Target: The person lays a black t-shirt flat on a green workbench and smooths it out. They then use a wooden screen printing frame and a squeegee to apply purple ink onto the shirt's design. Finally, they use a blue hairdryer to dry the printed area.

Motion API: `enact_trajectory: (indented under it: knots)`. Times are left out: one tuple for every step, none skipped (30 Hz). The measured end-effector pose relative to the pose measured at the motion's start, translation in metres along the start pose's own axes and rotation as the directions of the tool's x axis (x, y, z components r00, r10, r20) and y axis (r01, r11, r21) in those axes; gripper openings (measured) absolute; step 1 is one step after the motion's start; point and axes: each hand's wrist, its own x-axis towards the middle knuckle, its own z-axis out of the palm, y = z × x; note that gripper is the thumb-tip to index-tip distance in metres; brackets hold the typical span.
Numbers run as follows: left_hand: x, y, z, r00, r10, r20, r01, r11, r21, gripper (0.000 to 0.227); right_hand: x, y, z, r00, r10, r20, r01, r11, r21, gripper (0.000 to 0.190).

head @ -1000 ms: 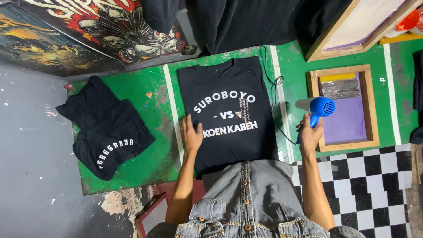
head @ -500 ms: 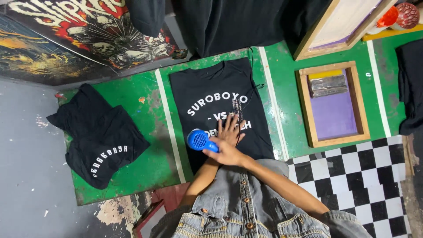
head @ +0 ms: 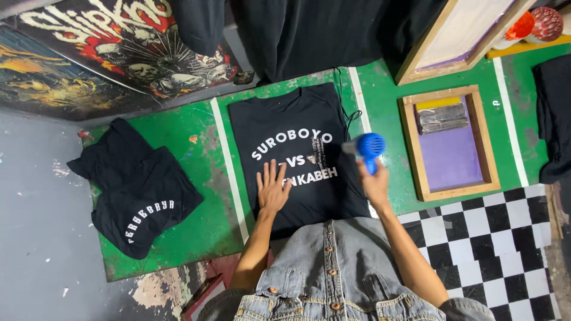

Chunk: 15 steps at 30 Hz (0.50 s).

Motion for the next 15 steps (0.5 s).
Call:
enact_trajectory:
  knots:
    - [-0.003,-0.005,-0.004,0.999,-0.051,0.001,0.051,0.999,-0.018,0.067,0.001,0.002,-0.011,0.995,0.018,-0.099,-0.016,1.0,0.016,0.019]
    - [-0.004,-0.009,-0.007,0.995,-0.102,0.0,0.102,0.994,-0.037,0.067,0.004,0.003,-0.023,0.98,0.034,-0.197,-0.028,0.999,0.033,0.022]
    - [-0.005,-0.009,-0.008,0.995,-0.097,-0.004,0.097,0.995,-0.037,0.067,0.001,0.001,-0.029,0.979,0.031,-0.202,-0.025,0.999,0.034,0.022]
    - [-0.005,-0.008,-0.009,0.994,-0.107,-0.014,0.106,0.994,-0.028,0.068,0.0,-0.001,-0.035,0.963,0.048,-0.264,-0.028,0.997,0.079,0.024]
    - [-0.004,-0.008,-0.01,0.993,-0.116,-0.025,0.116,0.993,-0.018,0.068,-0.001,-0.003,-0.04,0.944,0.067,-0.323,-0.028,0.992,0.124,0.026]
    - [-0.003,-0.003,-0.011,0.994,-0.11,-0.027,0.11,0.994,-0.019,0.068,0.001,0.002,-0.038,0.942,0.065,-0.329,-0.025,0.992,0.125,0.026]
    - [-0.001,0.001,-0.012,0.995,-0.1,-0.029,0.1,0.995,-0.002,0.068,0.003,0.008,-0.035,0.941,0.07,-0.332,-0.017,0.987,0.16,0.026]
    - [-0.002,0.005,-0.013,0.996,-0.09,-0.028,0.091,0.996,0.017,0.067,0.003,0.014,-0.032,0.939,0.078,-0.336,-0.012,0.981,0.195,0.026]
    - [0.003,0.015,-0.011,0.996,-0.084,-0.029,0.085,0.996,0.018,0.067,0.002,0.015,-0.022,0.937,0.078,-0.341,-0.01,0.98,0.198,0.026]
    - [0.007,0.024,-0.01,1.0,-0.014,-0.021,0.015,1.0,0.019,0.069,0.0,0.015,-0.011,0.956,0.086,-0.281,-0.04,0.985,0.167,0.027]
    - [0.011,0.032,-0.008,0.998,0.055,-0.013,-0.055,0.998,0.02,0.07,-0.002,0.016,0.0,0.971,0.096,-0.219,-0.067,0.989,0.134,0.028]
    - [0.014,0.043,-0.004,0.998,0.06,-0.012,-0.06,0.998,0.021,0.07,-0.012,0.001,0.014,0.97,0.097,-0.223,-0.068,0.988,0.136,0.028]
    - [0.017,0.053,0.001,0.985,0.158,-0.067,-0.158,0.987,0.013,0.07,-0.023,-0.014,0.027,0.996,0.04,-0.075,-0.037,0.999,0.036,0.014]
    - [0.021,0.065,0.005,0.959,0.255,-0.124,-0.256,0.967,0.01,0.07,-0.032,-0.029,0.04,0.997,-0.005,0.079,0.01,0.998,-0.058,0.008]
    - [0.015,0.081,0.021,0.957,0.261,-0.125,-0.262,0.965,0.012,0.07,-0.04,-0.034,0.049,0.997,-0.007,0.073,0.011,0.998,-0.056,0.008]
